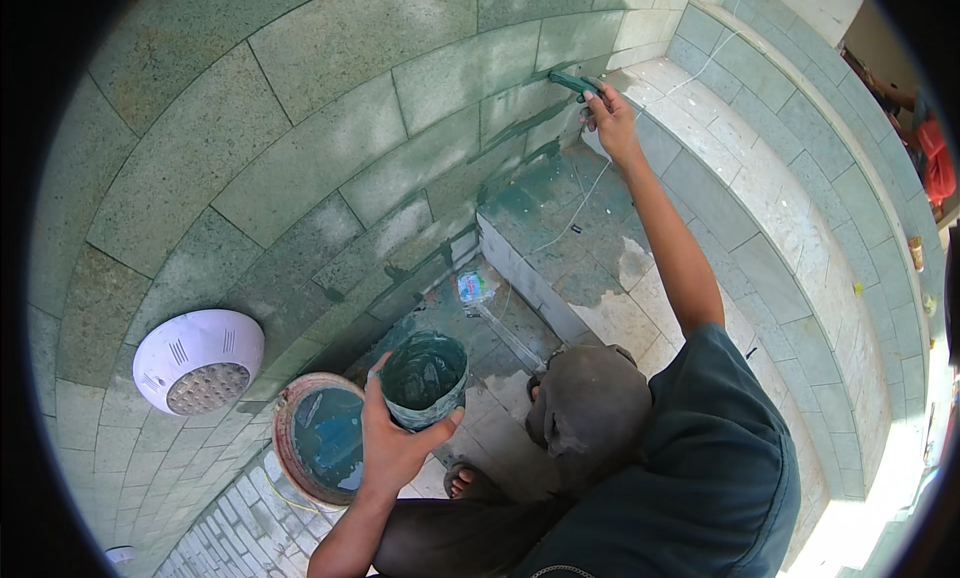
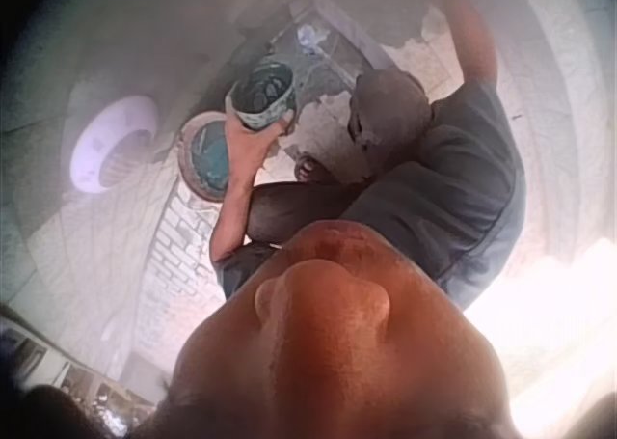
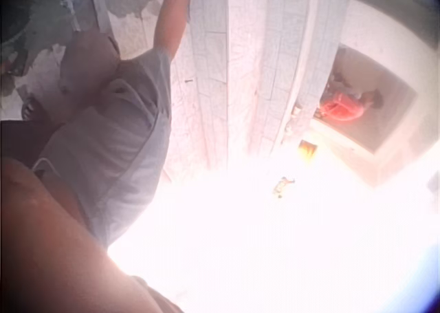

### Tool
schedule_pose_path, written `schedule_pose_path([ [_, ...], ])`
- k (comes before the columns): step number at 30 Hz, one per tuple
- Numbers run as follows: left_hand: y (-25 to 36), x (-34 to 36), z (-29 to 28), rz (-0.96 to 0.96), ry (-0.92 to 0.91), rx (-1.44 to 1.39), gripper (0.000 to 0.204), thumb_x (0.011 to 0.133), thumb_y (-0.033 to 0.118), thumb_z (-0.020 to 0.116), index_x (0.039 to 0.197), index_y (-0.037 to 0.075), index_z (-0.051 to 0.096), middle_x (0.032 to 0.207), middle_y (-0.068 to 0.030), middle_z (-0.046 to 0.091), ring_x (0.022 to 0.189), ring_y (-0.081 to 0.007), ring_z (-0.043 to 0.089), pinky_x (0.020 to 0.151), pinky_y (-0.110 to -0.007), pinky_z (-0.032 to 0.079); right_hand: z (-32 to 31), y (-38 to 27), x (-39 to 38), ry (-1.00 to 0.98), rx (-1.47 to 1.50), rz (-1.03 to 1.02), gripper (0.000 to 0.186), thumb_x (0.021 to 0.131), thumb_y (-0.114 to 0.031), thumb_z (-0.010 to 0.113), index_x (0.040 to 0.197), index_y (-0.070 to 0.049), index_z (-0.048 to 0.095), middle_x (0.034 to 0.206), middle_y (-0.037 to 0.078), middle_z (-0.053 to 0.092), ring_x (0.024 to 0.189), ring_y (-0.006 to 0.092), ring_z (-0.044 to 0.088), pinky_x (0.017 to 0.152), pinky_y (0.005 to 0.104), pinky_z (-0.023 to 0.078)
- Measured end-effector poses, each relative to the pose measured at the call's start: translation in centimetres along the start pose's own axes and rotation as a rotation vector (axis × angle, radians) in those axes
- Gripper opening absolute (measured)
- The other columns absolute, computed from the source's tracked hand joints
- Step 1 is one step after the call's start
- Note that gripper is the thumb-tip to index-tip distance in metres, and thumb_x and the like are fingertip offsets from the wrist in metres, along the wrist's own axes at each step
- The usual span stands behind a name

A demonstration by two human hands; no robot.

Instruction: The person applies green grout to the joints between stone tiles using a small scraper and then wipes the tiled surface with a sponge.

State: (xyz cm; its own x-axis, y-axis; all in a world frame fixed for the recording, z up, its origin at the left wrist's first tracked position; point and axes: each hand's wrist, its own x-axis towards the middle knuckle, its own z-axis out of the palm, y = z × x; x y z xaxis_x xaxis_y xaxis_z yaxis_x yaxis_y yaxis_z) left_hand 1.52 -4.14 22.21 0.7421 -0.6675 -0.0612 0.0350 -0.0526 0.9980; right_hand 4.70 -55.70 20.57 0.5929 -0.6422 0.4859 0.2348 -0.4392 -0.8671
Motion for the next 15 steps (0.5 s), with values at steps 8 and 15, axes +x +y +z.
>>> schedule_pose_path([
  [8, -0.7, 0.4, -1.0, 0.076, 0.046, 0.152, 0.085, 0.067, 0.013, 0.086, 0.136, -0.004, 0.04, 0.121, -0.016, 0.058, 0.112, -0.0242, 0.06, 0.097, -0.038, 0.047, 1.9, -3.5, -1.3, 0.297, -0.066, -0.079, 0.022, 0.099, -0.019, 0.061, 0.108, 0.001, 0.065, 0.077, 0.001, 0.063, 0.061, 0.0073, 0.054, 0.053, 0.0245, 0.048],
  [15, -0.5, 0.2, -1.2, 0.145, 0.083, 0.405, 0.088, 0.062, 0.019, 0.087, 0.136, 0.002, 0.043, 0.126, -0.0194, 0.05, 0.119, -0.0369, 0.052, 0.101, -0.045, 0.042, 7.9, -20.4, -13.3, -0.997, -0.156, -0.399, 0.036, 0.089, -0.011, 0.067, 0.124, -0.004, 0.062, 0.082, 0.007, 0.064, 0.069, 0.019, 0.062, 0.059, 0.0303, 0.047],
])
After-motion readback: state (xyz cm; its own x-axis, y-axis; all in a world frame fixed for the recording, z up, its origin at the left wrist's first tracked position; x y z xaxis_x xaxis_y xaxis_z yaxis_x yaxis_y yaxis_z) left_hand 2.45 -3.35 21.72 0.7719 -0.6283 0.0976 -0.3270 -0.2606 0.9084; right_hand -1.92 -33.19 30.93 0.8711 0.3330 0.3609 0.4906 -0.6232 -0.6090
